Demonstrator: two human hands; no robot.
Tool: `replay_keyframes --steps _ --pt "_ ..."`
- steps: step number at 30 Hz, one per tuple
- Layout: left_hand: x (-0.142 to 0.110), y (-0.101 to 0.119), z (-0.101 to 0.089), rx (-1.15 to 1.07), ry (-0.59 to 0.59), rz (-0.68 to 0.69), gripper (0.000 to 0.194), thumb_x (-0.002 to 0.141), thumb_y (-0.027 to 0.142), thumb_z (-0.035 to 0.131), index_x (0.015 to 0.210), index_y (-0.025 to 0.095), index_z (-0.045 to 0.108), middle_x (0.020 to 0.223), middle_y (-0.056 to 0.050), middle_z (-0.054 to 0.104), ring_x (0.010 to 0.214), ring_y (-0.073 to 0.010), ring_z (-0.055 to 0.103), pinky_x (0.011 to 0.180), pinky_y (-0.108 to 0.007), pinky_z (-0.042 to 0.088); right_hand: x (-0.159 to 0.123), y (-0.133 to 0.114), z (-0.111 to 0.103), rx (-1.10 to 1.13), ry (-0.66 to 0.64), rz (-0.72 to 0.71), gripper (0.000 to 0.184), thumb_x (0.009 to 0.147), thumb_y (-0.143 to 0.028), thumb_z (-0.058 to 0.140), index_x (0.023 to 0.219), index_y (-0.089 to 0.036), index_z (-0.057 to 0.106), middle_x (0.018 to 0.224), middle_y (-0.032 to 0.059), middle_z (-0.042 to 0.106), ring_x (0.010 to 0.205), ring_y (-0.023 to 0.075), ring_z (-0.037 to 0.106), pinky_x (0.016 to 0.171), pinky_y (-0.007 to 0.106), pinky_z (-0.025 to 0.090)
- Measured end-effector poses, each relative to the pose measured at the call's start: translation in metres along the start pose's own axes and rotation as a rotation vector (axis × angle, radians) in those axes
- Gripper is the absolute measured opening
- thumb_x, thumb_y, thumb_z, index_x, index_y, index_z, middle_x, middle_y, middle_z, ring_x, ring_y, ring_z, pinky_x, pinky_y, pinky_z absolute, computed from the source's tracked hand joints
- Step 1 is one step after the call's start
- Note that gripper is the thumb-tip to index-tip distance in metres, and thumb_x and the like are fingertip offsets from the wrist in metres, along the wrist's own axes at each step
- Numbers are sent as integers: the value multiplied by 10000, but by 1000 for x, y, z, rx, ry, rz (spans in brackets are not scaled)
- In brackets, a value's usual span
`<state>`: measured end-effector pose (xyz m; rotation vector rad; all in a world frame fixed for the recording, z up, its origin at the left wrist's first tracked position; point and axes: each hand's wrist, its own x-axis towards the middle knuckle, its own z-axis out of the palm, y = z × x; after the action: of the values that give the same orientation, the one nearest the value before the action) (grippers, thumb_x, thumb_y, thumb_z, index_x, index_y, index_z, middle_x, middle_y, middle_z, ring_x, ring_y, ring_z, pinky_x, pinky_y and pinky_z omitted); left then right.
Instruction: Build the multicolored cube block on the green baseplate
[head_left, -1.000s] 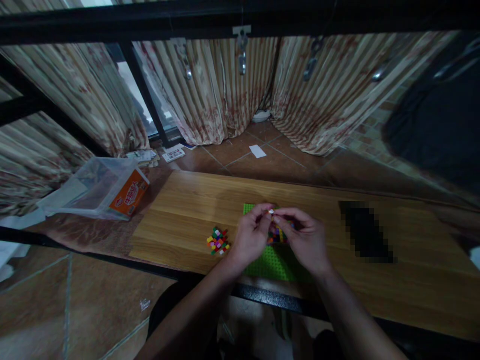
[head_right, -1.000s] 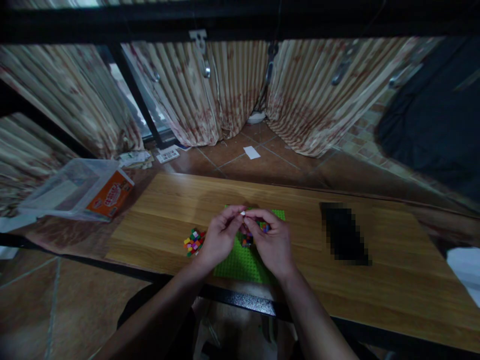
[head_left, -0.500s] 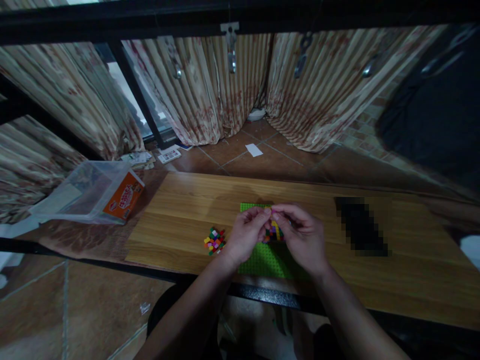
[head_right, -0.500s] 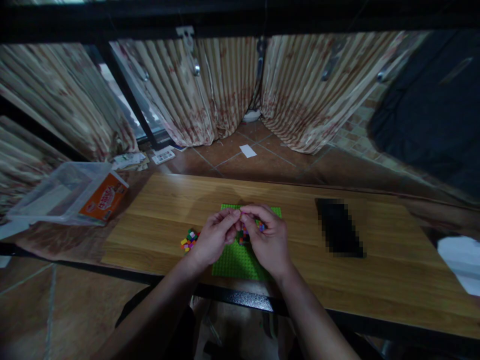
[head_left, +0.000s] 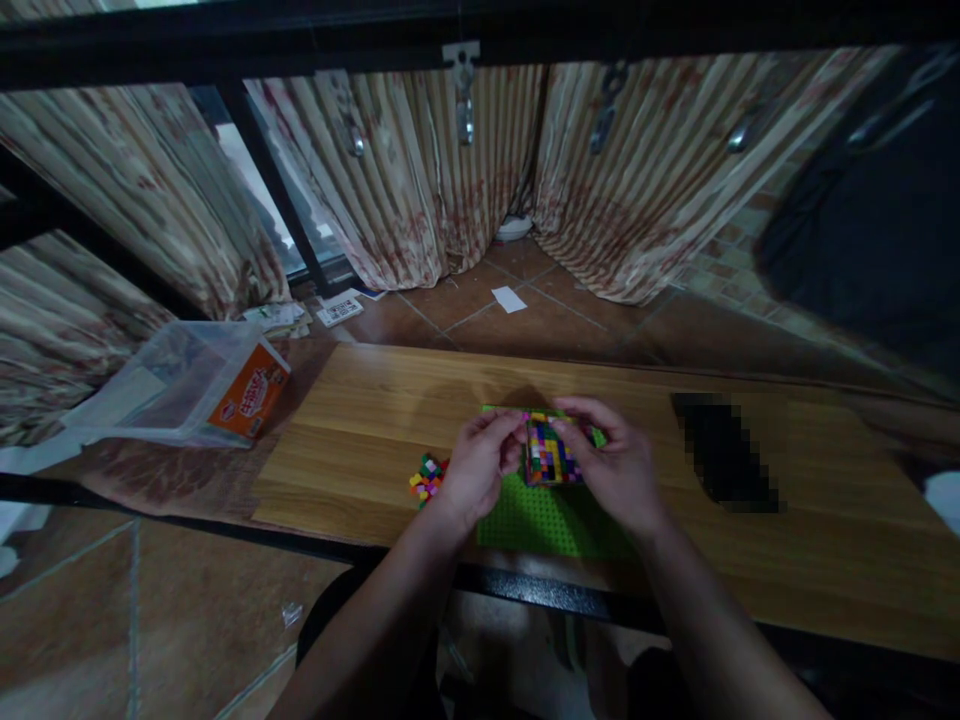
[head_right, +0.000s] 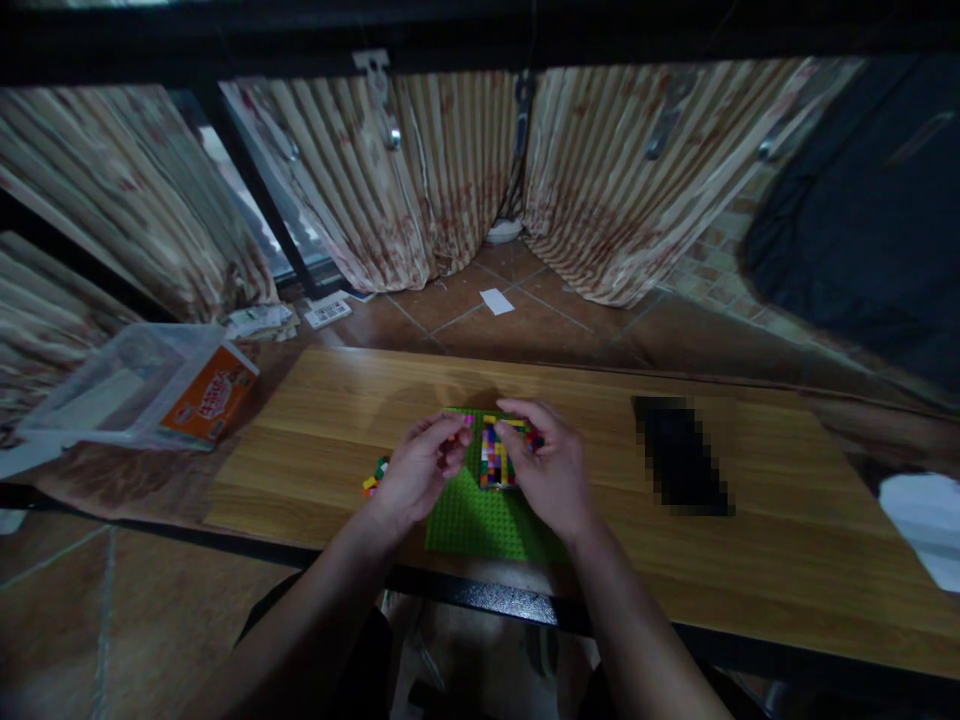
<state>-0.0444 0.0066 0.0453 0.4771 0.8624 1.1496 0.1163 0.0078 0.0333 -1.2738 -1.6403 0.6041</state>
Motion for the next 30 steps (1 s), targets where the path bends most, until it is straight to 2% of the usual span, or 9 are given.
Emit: replay_keyframes --steps 3,5,8,13,18,30 --pt "6 2 -4 24 161 32 163 693 220 699 669 132 564 594 25 558 459 -33 436 430 -161 282 6 11 -3 -142 -20 -26 243 916 -326 551 1079 -224 698 1041 71 692 989 217 633 902 410 486" --pt "8 1 -5 47 193 18 111 701 187 665 675 133 572 605 16 573 472 -44 464 446 -168 316 8 16 -2 -174 -70 -49 262 936 -319 513 1097 -224 697 1058 79 689 1008 223 622 904 418 484" --pt "7 -4 -4 103 163 -7 44 698 150 631 733 123 627 616 10 587 485 -52 487 465 -178 340 8 19 5 -217 -120 -101 272 949 -302 487 1103 -242 704 1072 72 689 1032 229 606 922 427 477" --pt "5 -10 0 262 125 11 256 702 144 599 928 101 713 574 23 565 444 -56 426 440 -194 298 5 20 13 -335 -133 -158 287 961 -278 472 1098 -242 722 1095 82 686 1039 242 596 919 434 479" --pt "6 -14 -2 400 97 29 429 715 151 559 1116 82 696 508 56 494 391 -53 312 407 -206 238 2 18 14 -430 -155 -194 311 965 -239 458 1159 -234 702 1102 89 693 1029 247 593 916 437 478" --pt "10 -18 -8 512 88 78 433 728 200 556 1124 94 697 492 69 463 390 -57 292 406 -201 236 3 13 16 -455 -208 -147 356 959 -160 418 1192 -216 681 1091 82 699 1009 235 590 925 404 454"
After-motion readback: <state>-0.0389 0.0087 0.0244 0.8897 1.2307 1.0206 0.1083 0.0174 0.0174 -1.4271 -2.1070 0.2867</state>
